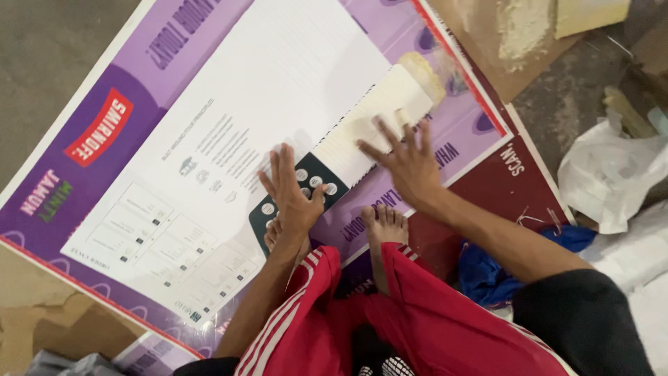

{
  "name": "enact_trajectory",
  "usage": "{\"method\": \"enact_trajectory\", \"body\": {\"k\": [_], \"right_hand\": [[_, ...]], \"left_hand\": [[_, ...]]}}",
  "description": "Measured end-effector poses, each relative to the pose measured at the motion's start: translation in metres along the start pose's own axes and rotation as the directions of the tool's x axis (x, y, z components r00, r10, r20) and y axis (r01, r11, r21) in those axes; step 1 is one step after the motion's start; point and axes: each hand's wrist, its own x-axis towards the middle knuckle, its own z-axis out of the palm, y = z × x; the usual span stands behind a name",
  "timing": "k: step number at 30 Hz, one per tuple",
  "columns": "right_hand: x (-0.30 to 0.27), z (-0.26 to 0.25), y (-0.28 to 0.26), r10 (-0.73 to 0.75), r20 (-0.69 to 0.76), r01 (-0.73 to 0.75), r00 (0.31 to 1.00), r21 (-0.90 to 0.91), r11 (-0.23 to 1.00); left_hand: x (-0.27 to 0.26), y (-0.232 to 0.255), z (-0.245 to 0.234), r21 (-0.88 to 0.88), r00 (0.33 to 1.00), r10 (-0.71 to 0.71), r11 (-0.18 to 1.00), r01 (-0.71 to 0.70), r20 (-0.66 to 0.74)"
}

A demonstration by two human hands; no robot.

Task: The person sits on the floor and applies glue to the edge of a stack of white paper sheets using a sponge. They press the glued edge down to secure it, then lift the stack and place it aside before picking up another stack to repeat the process.

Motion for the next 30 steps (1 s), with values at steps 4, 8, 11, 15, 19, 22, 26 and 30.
{"method": "enact_trajectory", "body": {"k": [4,8,11,15,19,22,26,30], "right_hand": [[0.017,-0.004,0.022,0.187,0.023,-0.188,0.982,0.042,0.981],[0.009,-0.01,-0.002,0.098,0.073,-0.099,0.992,0.01,0.995],[0.029,0.007,0.027,0.218,0.109,-0.221,0.97,0.015,0.975],[0.041,0.036,0.093,0.324,-0.258,-0.349,0.91,-0.056,0.936],[0.03,0.053,0.122,0.367,-0.32,-0.294,0.874,0.253,0.922],[0.02,0.068,0.162,0.459,-0.358,-0.327,0.813,0.373,0.869],[0.006,0.082,0.228,0.6,-0.338,-0.39,0.725,0.517,0.762],[0.008,0.105,0.259,0.621,-0.267,-0.498,0.737,0.406,0.766]], "left_hand": [[-0.003,0.0,-0.001,0.007,1.0,-0.021,1.0,0.021,0.009],[0.0,0.002,-0.002,-0.006,0.999,-0.024,1.0,0.025,0.026],[-0.001,0.0,0.0,-0.003,0.999,-0.029,1.0,0.029,0.017],[0.001,0.001,-0.001,-0.023,1.0,-0.005,1.0,0.005,0.011],[-0.001,0.002,-0.004,-0.027,0.999,-0.018,0.999,0.019,0.027],[-0.002,-0.001,-0.002,-0.025,1.0,0.004,1.0,-0.004,0.009],[-0.001,-0.002,0.0,-0.017,1.0,-0.006,1.0,0.006,0.014],[0.0,-0.001,0.001,-0.011,1.0,-0.012,1.0,0.012,0.014]]}}
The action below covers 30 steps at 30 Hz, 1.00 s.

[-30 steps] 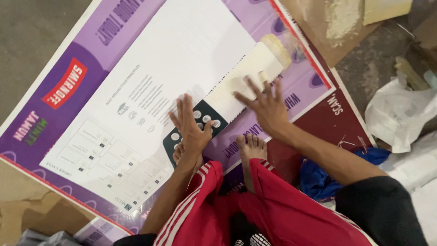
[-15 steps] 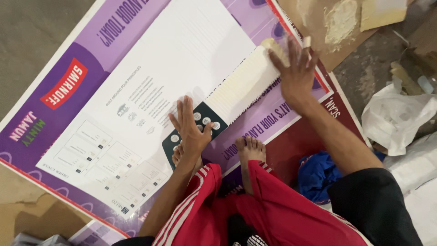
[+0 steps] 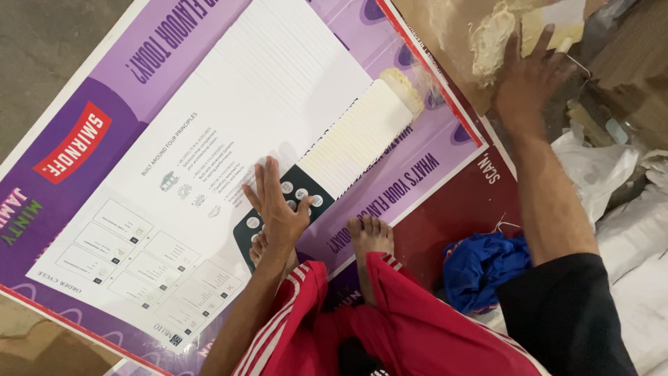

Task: The person sits on the floor and applies glue to the edge of a stack of white paper sheets using a sponge. They press the glued edge down to secure it, then lift the stack and place it aside before picking up another stack to repeat the process.

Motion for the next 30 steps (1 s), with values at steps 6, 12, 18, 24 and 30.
{"method": "enact_trajectory", "body": {"k": [6,12,18,24,30], "right_hand": [[0.011,0.005,0.001,0.007,0.052,-0.011,0.999,0.078,0.997],[0.011,-0.012,0.001,-0.017,-0.083,0.025,0.996,0.093,0.995],[0.014,-0.012,-0.006,0.008,0.008,-0.01,1.0,0.204,0.979],[-0.102,-0.024,-0.137,-0.496,-0.107,0.456,0.862,0.591,0.665],[-0.18,-0.045,-0.254,-0.59,0.135,0.498,0.796,0.408,0.765]], "left_hand": [[-0.001,-0.001,0.0,0.007,1.0,0.009,1.0,-0.009,-0.001],[-0.002,0.0,0.001,-0.004,1.0,-0.006,1.0,0.006,0.0],[-0.004,-0.002,0.0,0.037,0.999,-0.053,0.998,0.053,-0.004],[-0.01,-0.002,0.004,0.14,0.974,-0.225,0.965,0.223,-0.005],[-0.004,0.006,-0.002,0.114,0.952,-0.291,0.953,0.281,0.09]]}}
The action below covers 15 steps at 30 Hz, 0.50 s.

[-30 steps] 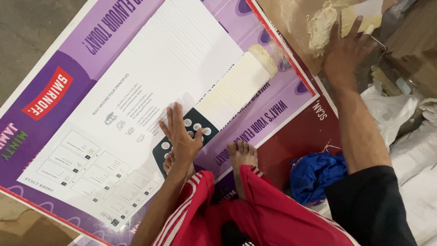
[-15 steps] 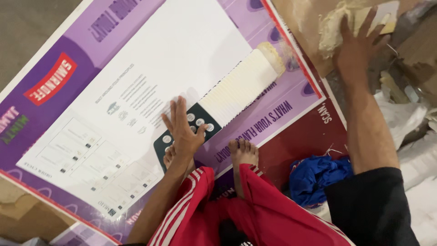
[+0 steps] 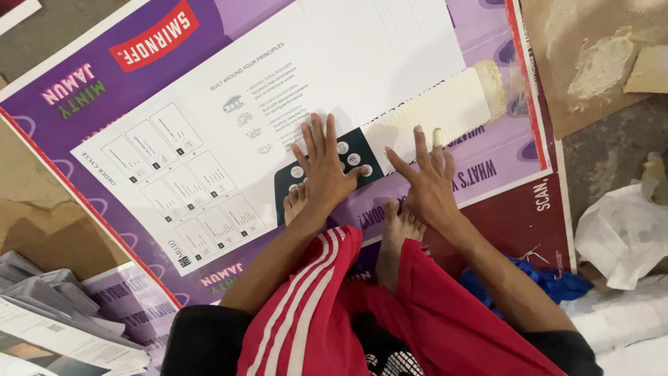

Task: The person sits on the floor and applies glue to the edge of a stack of white paper sheets using a sponge. They press the glued edge down to secure it, then lift the stack and place it aside before picking up another stack to repeat the process.

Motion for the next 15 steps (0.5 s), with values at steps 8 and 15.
{"method": "enact_trajectory", "body": {"k": [8,15], "right_hand": [[-0.004,0.007,-0.02,0.208,0.179,-0.119,0.962,-0.41,0.904],[0.019,0.003,-0.022,0.222,0.051,-0.11,0.974,-0.748,0.654]], "left_hand": [[0.0,-0.005,0.009,0.007,0.997,0.033,0.999,-0.033,-0.073],[-0.002,-0.006,0.012,-0.036,0.994,0.043,0.998,-0.047,-0.103]]}}
